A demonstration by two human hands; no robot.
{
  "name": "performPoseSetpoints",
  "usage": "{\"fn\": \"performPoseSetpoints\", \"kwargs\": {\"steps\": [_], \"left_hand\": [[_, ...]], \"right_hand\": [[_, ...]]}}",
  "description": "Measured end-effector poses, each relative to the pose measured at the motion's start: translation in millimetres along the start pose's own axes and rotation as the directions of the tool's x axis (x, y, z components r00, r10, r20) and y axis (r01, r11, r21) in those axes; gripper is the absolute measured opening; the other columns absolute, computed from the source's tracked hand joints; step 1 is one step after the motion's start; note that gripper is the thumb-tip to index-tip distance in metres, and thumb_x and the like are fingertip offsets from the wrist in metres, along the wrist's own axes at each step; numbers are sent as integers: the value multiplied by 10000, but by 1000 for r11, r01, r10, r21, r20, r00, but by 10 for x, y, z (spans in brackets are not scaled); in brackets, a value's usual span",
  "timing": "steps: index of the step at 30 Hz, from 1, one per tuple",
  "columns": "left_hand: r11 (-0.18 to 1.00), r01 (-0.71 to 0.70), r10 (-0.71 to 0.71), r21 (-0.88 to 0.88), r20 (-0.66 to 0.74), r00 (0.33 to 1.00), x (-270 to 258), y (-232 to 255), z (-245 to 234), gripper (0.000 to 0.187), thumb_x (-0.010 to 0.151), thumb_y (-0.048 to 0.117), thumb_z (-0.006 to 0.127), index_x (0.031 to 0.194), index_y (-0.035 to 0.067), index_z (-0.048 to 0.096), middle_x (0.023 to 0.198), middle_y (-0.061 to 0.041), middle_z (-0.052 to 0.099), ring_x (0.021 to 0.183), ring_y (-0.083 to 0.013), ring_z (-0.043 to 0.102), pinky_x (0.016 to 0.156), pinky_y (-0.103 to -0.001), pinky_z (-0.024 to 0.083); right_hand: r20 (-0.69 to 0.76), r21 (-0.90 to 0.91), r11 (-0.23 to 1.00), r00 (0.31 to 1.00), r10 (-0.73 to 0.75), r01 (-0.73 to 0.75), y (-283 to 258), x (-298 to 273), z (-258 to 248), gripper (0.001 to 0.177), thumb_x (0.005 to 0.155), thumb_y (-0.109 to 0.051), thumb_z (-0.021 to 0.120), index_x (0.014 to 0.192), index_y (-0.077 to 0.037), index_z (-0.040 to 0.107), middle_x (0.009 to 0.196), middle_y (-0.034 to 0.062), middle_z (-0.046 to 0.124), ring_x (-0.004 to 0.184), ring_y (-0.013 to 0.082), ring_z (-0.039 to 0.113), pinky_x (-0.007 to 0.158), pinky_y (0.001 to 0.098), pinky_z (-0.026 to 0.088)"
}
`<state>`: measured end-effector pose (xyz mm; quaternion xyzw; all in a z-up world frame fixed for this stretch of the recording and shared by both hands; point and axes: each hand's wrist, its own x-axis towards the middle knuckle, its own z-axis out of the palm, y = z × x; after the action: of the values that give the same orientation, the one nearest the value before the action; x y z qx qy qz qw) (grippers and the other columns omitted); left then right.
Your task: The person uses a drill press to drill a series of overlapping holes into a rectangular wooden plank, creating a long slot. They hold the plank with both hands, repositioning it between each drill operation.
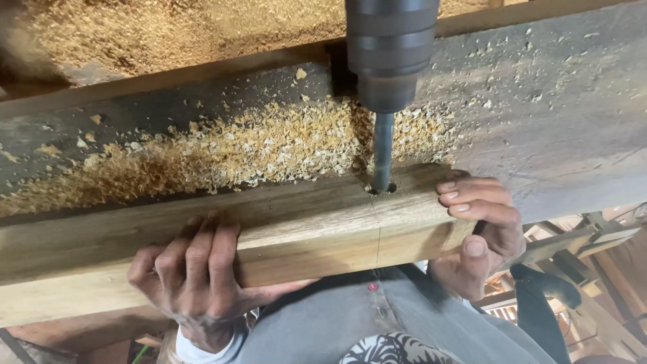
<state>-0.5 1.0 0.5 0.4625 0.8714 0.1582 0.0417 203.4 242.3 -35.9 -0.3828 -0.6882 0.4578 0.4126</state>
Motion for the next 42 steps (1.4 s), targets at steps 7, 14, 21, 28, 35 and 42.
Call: {"fn": "performPoseSetpoints", "kwargs": {"steps": [7,14,21,28,35,42], "left_hand": [[1000,-18,18,11,-21,1000,11,-23,21,1061,993,1017,450,1110,37,837,1078,-121,836,941,-354,756,1032,-592,485],[999,-20,20,27,-13,1000,40,-98,15,1076,989,1035,423,1100,40,818,1041,-121,830,902,-353,719,1024,-588,461],[1000,-10,11,12,-27,1000,110,-121,13,1077,977,1036,441,1079,36,828,1062,-135,837,923,-363,739,1021,-592,488],[1000,-24,23,7,30,999,19,-76,-30,1044,1022,973,378,1160,53,851,1094,-134,864,980,-361,767,1046,-571,472],[1000,-23,23,9,23,999,5,-67,-15,1015,1033,953,360,1153,63,833,1084,-131,861,963,-352,757,1038,-576,468],[999,-25,24,26,8,1000,159,-45,-27,1074,1011,992,355,1128,51,858,1076,-114,857,978,-349,783,1051,-577,466]], "right_hand": [[-12,-13,1000,1000,14,-14,-61,34,74,356,992,-417,602,994,-67,664,884,131,684,851,290,704,857,397,601],[14,-24,1000,1000,-6,6,-5,43,69,361,1004,-434,611,1022,-81,687,910,109,724,866,274,740,872,379,610],[-19,-18,1000,1000,-3,3,-11,64,152,360,989,-426,627,996,-71,683,892,123,714,846,281,723,850,389,609],[88,-40,999,996,21,-18,13,-154,-173,333,1079,-442,667,1097,-112,702,1008,61,771,962,229,789,954,357,673],[10,-17,1000,1000,12,-12,17,-114,-109,325,1039,-409,652,1043,-88,701,962,83,753,924,247,769,912,355,639],[41,-22,999,999,31,-30,30,-15,-101,345,1052,-437,640,1059,-99,710,981,72,769,940,231,783,916,353,666]]}}
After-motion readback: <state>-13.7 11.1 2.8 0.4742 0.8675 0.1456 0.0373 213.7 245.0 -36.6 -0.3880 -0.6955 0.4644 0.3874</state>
